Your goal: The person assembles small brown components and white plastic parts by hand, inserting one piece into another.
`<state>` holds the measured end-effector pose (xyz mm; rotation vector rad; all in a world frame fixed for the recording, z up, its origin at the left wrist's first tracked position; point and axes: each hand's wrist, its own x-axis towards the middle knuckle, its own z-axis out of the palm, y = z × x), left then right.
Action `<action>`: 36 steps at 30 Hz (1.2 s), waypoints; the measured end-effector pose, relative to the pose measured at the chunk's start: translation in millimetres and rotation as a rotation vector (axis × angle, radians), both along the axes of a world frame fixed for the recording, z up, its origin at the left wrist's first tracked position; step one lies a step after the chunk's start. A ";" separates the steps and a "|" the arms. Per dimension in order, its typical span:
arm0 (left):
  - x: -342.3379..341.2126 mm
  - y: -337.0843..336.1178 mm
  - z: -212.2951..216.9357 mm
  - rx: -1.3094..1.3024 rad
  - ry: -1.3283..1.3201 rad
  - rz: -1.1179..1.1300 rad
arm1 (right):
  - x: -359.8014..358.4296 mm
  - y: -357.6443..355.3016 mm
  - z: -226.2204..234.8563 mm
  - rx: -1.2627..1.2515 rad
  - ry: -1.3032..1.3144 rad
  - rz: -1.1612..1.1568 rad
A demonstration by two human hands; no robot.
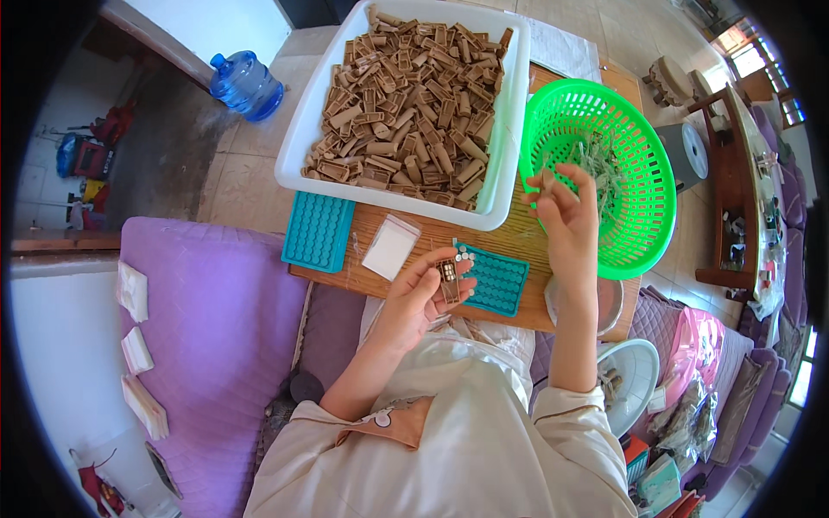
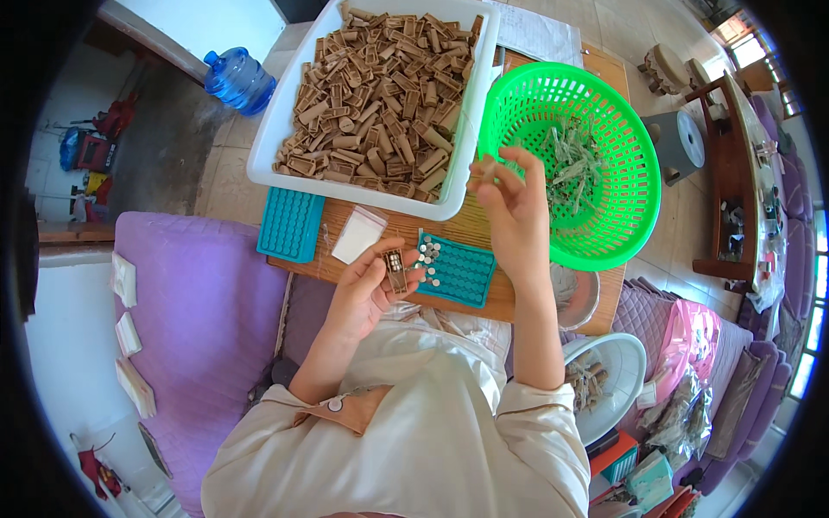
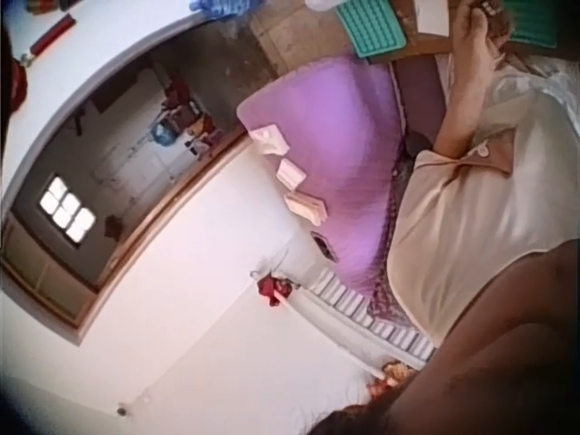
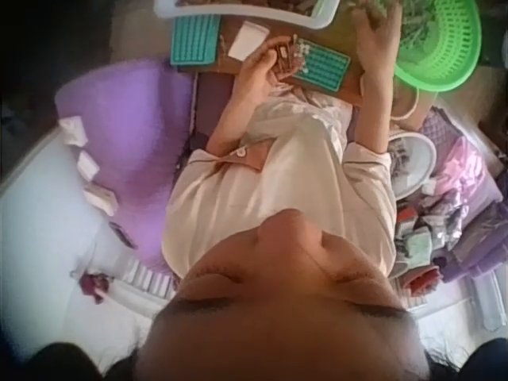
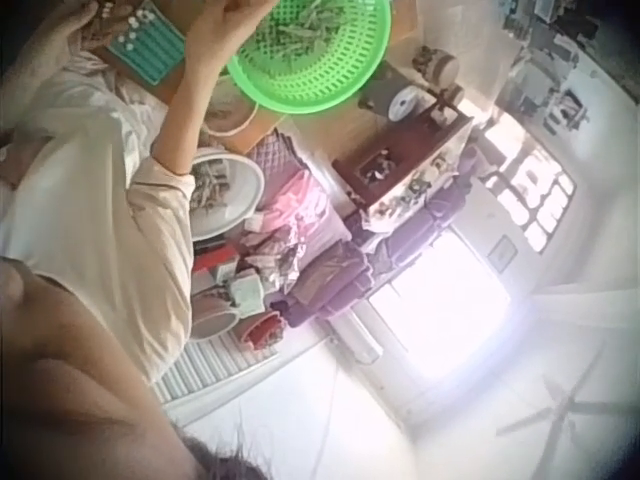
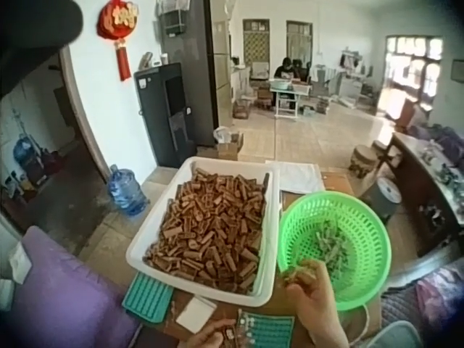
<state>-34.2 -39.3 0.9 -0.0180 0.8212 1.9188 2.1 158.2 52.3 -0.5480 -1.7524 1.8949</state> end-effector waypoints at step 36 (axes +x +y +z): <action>13.1 26.2 17.0 0.008 0.484 0.143 | 56.2 -99.2 -27.8 0.140 -0.090 -0.228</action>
